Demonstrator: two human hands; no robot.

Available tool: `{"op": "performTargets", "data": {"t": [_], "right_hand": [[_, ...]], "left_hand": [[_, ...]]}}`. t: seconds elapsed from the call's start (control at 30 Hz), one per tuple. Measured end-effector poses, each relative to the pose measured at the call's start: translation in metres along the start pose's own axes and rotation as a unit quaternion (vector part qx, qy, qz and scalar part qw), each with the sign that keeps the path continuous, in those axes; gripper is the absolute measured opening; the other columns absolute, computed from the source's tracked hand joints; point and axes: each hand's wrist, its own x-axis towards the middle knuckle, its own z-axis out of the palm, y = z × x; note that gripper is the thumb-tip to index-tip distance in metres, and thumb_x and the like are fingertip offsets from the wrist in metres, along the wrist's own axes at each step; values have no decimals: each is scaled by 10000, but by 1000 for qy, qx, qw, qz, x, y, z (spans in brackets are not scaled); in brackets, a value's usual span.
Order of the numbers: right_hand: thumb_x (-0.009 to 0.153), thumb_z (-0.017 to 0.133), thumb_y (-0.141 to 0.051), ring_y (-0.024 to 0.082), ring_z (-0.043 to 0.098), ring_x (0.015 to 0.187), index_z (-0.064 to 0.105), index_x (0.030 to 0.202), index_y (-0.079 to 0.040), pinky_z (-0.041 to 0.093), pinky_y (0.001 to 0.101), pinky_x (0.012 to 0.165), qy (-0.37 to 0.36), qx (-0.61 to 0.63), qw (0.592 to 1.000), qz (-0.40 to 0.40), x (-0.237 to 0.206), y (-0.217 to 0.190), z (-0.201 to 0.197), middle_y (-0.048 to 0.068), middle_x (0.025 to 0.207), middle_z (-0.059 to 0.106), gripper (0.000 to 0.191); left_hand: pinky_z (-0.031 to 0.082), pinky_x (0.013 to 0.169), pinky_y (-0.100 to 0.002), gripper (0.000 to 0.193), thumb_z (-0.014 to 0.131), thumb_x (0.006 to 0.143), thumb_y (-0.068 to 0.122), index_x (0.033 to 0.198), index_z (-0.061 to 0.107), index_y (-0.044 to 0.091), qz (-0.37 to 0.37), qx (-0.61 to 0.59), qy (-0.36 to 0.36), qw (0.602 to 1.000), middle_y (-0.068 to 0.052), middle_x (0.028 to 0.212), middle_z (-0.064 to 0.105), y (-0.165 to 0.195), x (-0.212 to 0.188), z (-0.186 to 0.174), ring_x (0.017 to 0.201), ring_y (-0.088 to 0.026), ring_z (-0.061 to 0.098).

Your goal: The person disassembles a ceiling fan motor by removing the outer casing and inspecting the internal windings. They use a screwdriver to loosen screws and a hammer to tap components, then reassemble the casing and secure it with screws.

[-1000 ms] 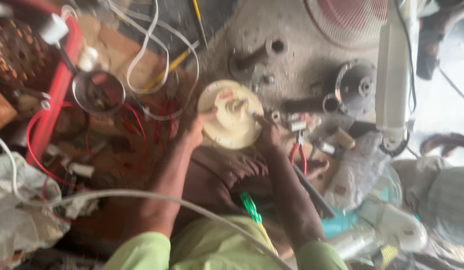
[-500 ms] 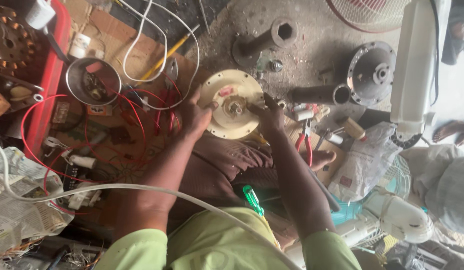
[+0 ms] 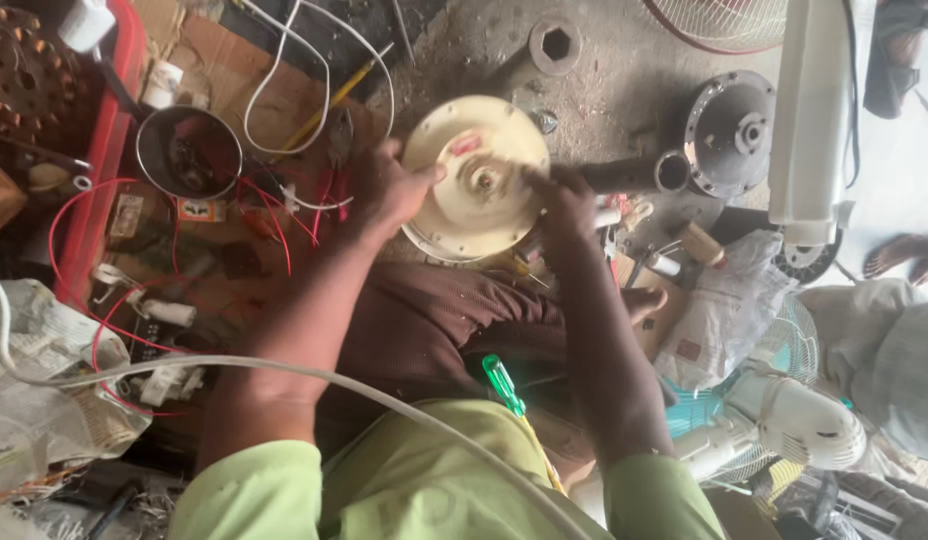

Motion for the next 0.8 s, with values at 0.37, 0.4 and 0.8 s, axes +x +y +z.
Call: {"op": "performTargets", "data": {"t": [0.37,0.4,0.8], "right_hand": [[969,689,-124,233,681,1113,612,1368,72,540,332,1007,35,556,829,-47,-92,-135,-145,167,1228,703,451],[956,675,-112,231,682,1106,619,1367,70,540,327,1004,38,544,837,-39,-101,-140,-145,168,1215,704,453],[1014,663,-50,216,691,1106,527,1498,65,564,311,995,-39,504,844,-177,-180,-184,-161,166,1272,704,516]], "left_hand": [[603,866,-275,349,800,920,222,1196,740,16,212,-328,-9,920,-78,1071,802,85,-84,-81,943,-115,738],[603,872,-276,360,804,909,204,1201,724,9,213,-338,-15,917,-79,1077,795,84,-92,-81,952,-118,737],[540,956,-343,494,639,1033,397,1309,647,-13,148,-515,-128,834,-92,1156,710,58,-122,-66,1077,-164,635]]}}
